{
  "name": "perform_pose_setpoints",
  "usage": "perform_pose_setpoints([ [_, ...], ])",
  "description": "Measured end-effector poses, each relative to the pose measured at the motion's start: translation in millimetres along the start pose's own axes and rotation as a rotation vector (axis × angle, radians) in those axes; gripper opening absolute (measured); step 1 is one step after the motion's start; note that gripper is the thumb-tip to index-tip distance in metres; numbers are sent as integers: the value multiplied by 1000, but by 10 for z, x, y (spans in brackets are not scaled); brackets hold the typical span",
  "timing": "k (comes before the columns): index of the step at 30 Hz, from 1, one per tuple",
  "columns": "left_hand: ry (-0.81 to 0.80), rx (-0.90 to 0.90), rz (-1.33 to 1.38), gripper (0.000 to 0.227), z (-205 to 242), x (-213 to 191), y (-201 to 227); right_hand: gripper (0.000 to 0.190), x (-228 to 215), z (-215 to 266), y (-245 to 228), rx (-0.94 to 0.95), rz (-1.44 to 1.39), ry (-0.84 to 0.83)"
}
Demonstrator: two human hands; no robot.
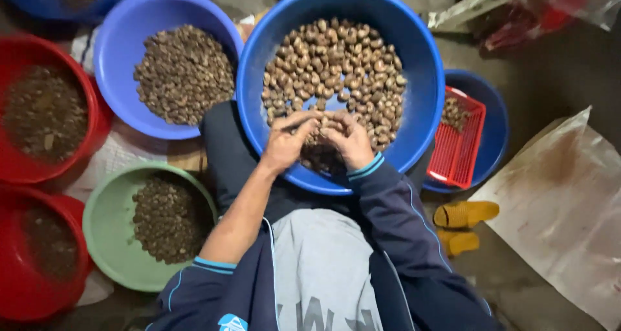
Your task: Manually peeling and sorting cashew nuts using a small knife in a processing facility.
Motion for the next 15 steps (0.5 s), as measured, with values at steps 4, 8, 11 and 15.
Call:
perform_pose_setpoints([
  [4, -13, 19, 40, 13, 1, 47, 137, 44, 60, 49, -59, 13, -69, 3],
  [8, 42, -5, 15, 14, 2, -38, 23, 41, 1, 121, -336, -51, -20, 15],
  [11, 54, 21, 24, 14, 4, -53, 79, 37, -163, 273, -888, -310, 160, 79],
  [15, 69, 8, 26, 15, 2, -55, 57, 38, -735, 572, -1592, -694, 380, 295],
])
Point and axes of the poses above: each hand's wrist, its own z-axis away from the middle knuckle, its own x-axis out of the palm, y = z × x, the point moved 9 cm from there along -z, towards the middle knuckle, and after that the axes turned 11 degrees about y, right-handed, at the moved point
